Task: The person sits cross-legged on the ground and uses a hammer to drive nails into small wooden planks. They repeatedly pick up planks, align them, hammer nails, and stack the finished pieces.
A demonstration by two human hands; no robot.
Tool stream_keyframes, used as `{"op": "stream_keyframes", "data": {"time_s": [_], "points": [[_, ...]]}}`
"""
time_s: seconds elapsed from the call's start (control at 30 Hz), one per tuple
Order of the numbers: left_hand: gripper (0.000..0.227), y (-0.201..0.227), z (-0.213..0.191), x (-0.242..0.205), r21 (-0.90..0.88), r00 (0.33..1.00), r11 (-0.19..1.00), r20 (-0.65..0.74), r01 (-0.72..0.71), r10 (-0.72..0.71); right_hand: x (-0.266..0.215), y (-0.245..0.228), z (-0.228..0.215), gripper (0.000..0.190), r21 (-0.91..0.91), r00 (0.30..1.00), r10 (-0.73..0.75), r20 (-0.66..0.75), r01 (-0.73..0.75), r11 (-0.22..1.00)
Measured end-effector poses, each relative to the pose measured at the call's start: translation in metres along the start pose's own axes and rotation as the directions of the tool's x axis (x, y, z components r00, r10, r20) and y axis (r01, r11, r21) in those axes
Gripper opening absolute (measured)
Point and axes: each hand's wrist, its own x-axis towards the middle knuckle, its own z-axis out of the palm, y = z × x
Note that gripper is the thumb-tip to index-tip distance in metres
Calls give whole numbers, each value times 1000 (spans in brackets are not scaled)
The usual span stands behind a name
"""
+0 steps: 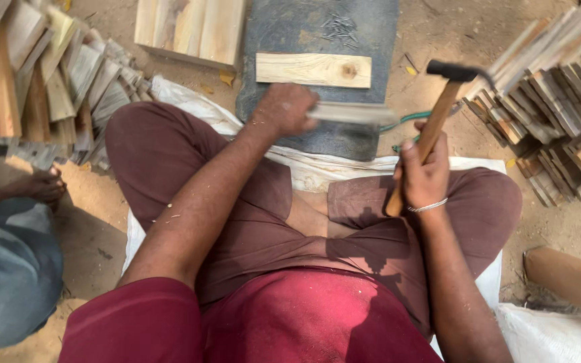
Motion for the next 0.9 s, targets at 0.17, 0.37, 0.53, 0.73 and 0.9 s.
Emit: {"op": "stream_keyframes", "data": {"time_s": [0.17, 0.37, 0.53, 0.73, 0.9], "points": [[20, -10, 11, 8, 103, 967, 994, -254, 32, -5, -20, -19, -1, 60, -26, 981, -188, -38, 188, 982], [24, -20, 12, 24, 46, 989, 993, -100, 113, -108, -13, -16, -12, 36, -137, 798, -590, -123, 575, 807], [27, -10, 4, 26, 35, 990, 992, -69, 123, -120, 3, -5, 12, 30, -825, 986, 78, 149, 81, 559], [29, -13, 5, 19, 18, 992, 995, -81, 103, -101, -16, -2, -16, 25, -360, 875, -479, -76, 424, 831], [31, -19, 5, 28, 36, 995, 996, -60, 79, -77, 0, 24, 7, 29, -741, 970, -122, 210, 239, 627]]}}
